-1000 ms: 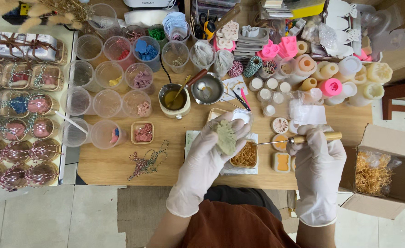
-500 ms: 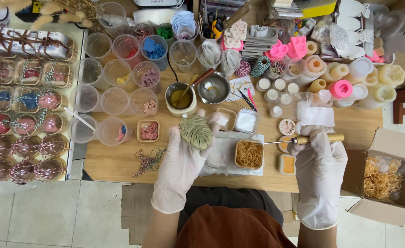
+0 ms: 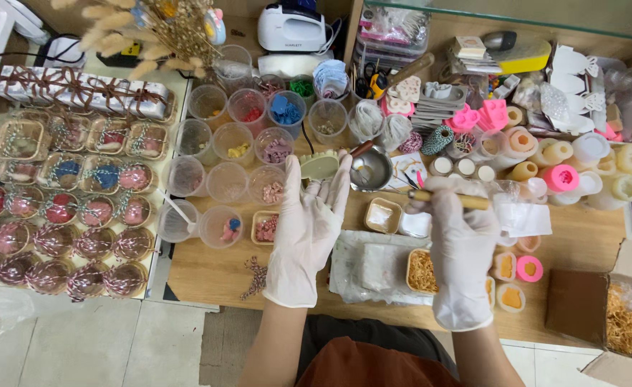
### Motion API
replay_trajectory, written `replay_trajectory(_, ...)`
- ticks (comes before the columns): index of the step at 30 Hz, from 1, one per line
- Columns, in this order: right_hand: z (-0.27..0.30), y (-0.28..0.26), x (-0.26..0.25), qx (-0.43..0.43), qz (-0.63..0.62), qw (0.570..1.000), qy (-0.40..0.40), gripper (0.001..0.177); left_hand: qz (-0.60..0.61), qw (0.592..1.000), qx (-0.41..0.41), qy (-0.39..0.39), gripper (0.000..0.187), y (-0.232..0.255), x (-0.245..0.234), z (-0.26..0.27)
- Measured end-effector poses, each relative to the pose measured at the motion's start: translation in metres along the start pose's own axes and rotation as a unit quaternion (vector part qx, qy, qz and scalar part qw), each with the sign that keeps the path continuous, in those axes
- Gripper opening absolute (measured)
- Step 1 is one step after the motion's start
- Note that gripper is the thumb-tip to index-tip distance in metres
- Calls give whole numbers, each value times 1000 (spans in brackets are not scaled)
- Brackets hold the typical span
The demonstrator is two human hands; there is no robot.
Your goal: The person prepares decorative candle containers by placing dry filling material into small square molds, uses a heat gun to smooth the surface of small circular candles in a tray, and then uses a small tool to carefully place and adjust decorative items onto the surface of a larger leaf-shaped wax piece.
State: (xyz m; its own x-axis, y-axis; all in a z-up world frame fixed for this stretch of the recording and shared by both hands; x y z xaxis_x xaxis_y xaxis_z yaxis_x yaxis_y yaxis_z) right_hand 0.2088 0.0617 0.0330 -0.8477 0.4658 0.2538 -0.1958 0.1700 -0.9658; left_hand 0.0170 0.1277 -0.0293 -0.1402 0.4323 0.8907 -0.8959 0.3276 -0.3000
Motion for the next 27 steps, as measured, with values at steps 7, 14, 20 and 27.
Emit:
replay_trajectory(7, 1, 19, 91, -34, 108, 993, -32, 14, -23, 999, -25, 32, 80, 49, 9, -3)
replay_trajectory(14, 12, 31, 156, -56, 93, 992, -71, 18, -20, 999, 4, 25, 82, 100, 30, 0)
replay_trajectory(20, 20, 20, 202, -209, 246, 938, -123, 17, 28, 999, -7, 25, 83, 125, 37, -1)
replay_trajectory(27, 27, 14, 236, -266, 264, 915, -148, 19, -1, 999, 7, 31, 75, 148, 34, -7)
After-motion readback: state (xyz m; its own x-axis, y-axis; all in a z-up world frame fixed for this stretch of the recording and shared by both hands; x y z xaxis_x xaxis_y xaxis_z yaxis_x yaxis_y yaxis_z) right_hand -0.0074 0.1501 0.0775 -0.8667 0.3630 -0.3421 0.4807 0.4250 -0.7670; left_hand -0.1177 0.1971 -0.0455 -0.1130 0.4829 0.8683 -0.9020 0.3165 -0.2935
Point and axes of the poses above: each hand's wrist, its own z-axis away from the middle knuckle, its own x-axis out of the palm, y = z × x, the point moved 10 cm from there along -z, towards the middle knuckle, and after that the axes turned 2 degrees about z, right-handed, at the moved point
